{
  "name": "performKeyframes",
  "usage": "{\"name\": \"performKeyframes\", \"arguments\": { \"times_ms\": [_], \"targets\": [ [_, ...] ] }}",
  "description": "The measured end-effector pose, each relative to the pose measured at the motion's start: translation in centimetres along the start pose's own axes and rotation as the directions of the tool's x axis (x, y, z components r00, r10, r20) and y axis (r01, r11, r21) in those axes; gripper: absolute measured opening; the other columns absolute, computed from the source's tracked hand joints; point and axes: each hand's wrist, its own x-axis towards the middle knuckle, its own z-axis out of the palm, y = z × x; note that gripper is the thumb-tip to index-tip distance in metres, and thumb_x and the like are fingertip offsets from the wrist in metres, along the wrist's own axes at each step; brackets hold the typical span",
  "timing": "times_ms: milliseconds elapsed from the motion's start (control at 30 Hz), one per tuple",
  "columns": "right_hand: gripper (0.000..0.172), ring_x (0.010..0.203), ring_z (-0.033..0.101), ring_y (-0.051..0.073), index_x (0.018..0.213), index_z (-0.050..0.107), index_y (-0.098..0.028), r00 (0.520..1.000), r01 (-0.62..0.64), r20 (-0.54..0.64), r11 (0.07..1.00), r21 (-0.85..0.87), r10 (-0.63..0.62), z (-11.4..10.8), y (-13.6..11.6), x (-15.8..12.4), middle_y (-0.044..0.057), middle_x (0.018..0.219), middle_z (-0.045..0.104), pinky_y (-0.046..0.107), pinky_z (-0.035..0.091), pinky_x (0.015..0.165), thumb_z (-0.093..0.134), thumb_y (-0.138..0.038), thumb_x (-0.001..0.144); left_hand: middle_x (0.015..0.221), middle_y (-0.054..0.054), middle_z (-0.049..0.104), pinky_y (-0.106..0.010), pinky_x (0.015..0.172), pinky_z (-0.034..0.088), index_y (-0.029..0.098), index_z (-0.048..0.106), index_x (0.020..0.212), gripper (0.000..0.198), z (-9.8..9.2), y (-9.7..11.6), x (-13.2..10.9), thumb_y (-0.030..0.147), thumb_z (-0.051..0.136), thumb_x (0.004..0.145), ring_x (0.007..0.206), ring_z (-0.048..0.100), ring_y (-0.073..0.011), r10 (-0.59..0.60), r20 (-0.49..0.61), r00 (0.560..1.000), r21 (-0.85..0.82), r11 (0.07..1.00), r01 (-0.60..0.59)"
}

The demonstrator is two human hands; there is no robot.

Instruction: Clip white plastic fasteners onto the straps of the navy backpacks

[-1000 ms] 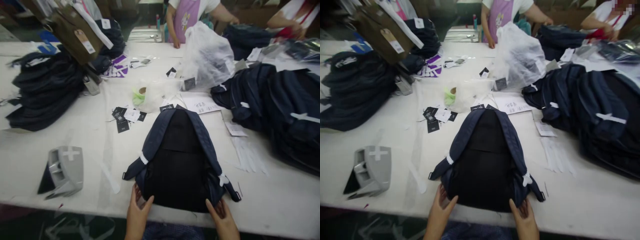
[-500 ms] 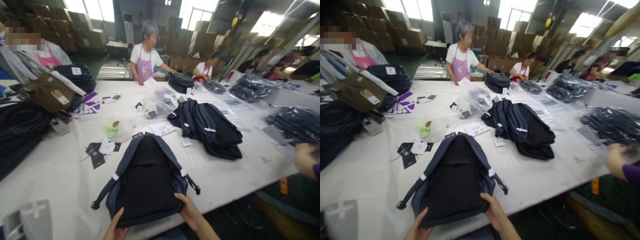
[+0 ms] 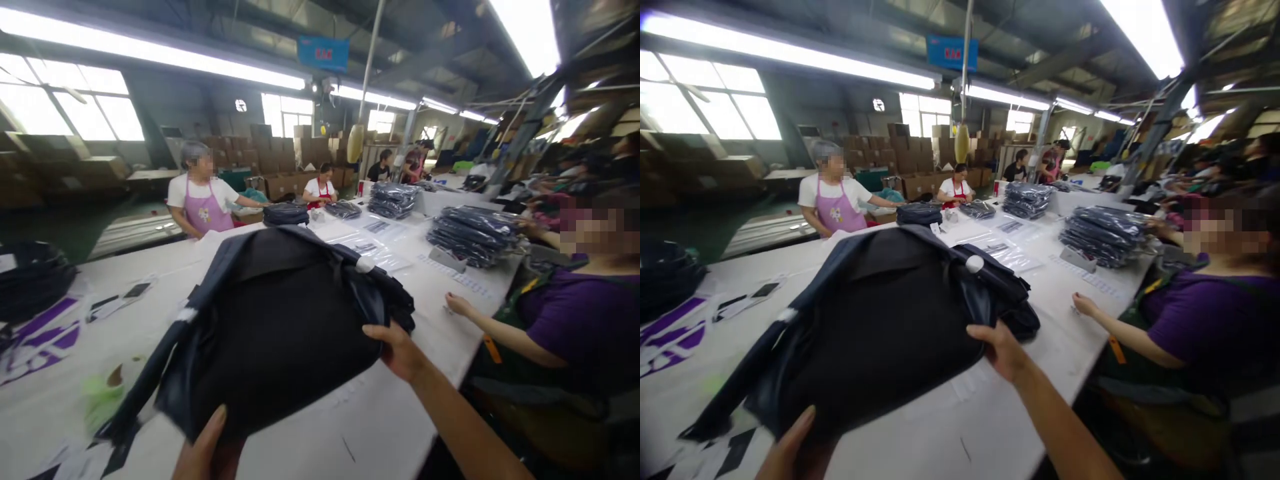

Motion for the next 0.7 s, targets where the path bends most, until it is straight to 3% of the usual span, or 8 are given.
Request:
{"name": "performKeyframes", "arguments": {
  "times_ms": [100, 200, 300, 333, 367, 467, 567, 700],
  "targets": [
    [0.041, 0.081, 0.067, 0.019, 0.107, 0.061, -0.019, 0.983, 0.126, -0.132, 0.992, -0.032, -0.129, -5.9, -5.1, 6.8, 0.005, 0.097, 0.07, 0.029, 0.054, 0.069, 0.072, -0.025, 0.068, 0.136, -0.004, 0.053, -0.038, 0.096, 0.052, 0.029, 0.036, 0.14, 0.053, 8.6, 1.7, 2.4, 0.042, 0.046, 0.09, 0.121, 0.053, -0.0244, 0.067, 0.178, 0.982, -0.092, 0.994, -0.051],
    [0.058, 0.085, 0.066, 0.021, 0.123, 0.05, -0.022, 0.89, 0.209, -0.395, 0.973, -0.095, -0.229, -12.2, -6.8, 12.7, 0.009, 0.11, 0.066, 0.029, 0.054, 0.065, 0.07, -0.033, 0.07, 0.139, -0.006, 0.05, -0.034, 0.095, 0.052, 0.028, 0.039, 0.136, 0.049, 19.6, -0.2, 5.2, 0.03, 0.052, 0.089, 0.121, 0.053, -0.0224, 0.031, 0.298, 0.954, -0.316, 0.946, 0.068],
    [0.068, 0.111, 0.057, 0.028, 0.134, 0.04, -0.022, 0.613, 0.13, -0.675, 0.895, -0.426, -0.41, -17.2, -2.8, 16.2, 0.015, 0.133, 0.05, 0.039, 0.053, 0.078, 0.064, -0.042, 0.072, 0.132, -0.009, 0.055, -0.033, 0.09, 0.055, 0.025, 0.044, 0.13, 0.047, 28.9, -6.0, 7.3, 0.022, 0.059, 0.085, 0.115, 0.058, -0.0214, -0.241, 0.359, 0.902, -0.435, 0.811, 0.391],
    [0.066, 0.12, 0.05, 0.031, 0.133, 0.043, -0.02, 0.552, 0.043, -0.652, 0.799, -0.599, -0.519, -18.3, -0.3, 16.8, 0.017, 0.139, 0.044, 0.043, 0.049, 0.087, 0.061, -0.044, 0.074, 0.129, -0.012, 0.057, -0.032, 0.087, 0.056, 0.022, 0.046, 0.127, 0.046, 30.8, -8.4, 7.8, 0.019, 0.061, 0.084, 0.11, 0.061, -0.0215, -0.392, 0.368, 0.843, -0.385, 0.761, 0.523],
    [0.062, 0.128, 0.04, 0.034, 0.13, 0.047, -0.017, 0.545, -0.04, -0.571, 0.661, -0.749, -0.614, -19.0, 2.4, 17.2, 0.018, 0.142, 0.039, 0.049, 0.042, 0.097, 0.059, -0.044, 0.075, 0.126, -0.014, 0.058, -0.03, 0.085, 0.056, 0.017, 0.048, 0.124, 0.042, 32.2, -10.8, 8.1, 0.015, 0.06, 0.083, 0.107, 0.063, -0.0219, -0.528, 0.354, 0.772, -0.316, 0.709, 0.63],
    [0.051, 0.136, 0.03, 0.034, 0.129, 0.052, -0.019, 0.803, -0.082, -0.204, 0.234, -0.969, -0.56, -19.5, 10.6, 17.4, 0.014, 0.145, 0.038, 0.057, 0.025, 0.107, 0.05, -0.044, 0.083, 0.12, -0.025, 0.058, -0.034, 0.087, 0.055, 0.006, 0.052, 0.113, 0.03, 32.2, -16.9, 8.2, 0.005, 0.051, 0.083, 0.106, 0.063, -0.0278, -0.681, 0.349, 0.644, -0.172, 0.629, 0.758],
    [0.052, 0.139, 0.023, 0.031, 0.139, 0.04, -0.019, 0.851, -0.127, -0.147, 0.075, -0.989, -0.504, -18.7, 14.9, 17.2, 0.012, 0.148, 0.034, 0.059, 0.021, 0.108, 0.04, -0.04, 0.091, 0.11, -0.026, 0.063, -0.036, 0.09, 0.052, 0.007, 0.06, 0.099, 0.022, 27.6, -21.0, 7.4, 0.006, 0.056, 0.078, 0.105, 0.063, -0.0312, -0.721, 0.43, 0.543, -0.025, 0.592, 0.806],
    [0.049, 0.138, 0.026, 0.029, 0.137, 0.042, -0.009, 0.82, -0.115, -0.121, 0.047, -0.992, -0.56, -16.1, 15.3, 16.2, 0.016, 0.145, 0.038, 0.054, 0.022, 0.111, 0.031, -0.026, 0.093, 0.108, -0.02, 0.067, -0.039, 0.092, 0.049, 0.019, 0.063, 0.098, 0.03, 17.0, -24.4, 5.7, 0.026, 0.067, 0.069, 0.105, 0.062, -0.0318, -0.797, 0.46, 0.391, 0.196, 0.521, 0.83]
  ]
}}
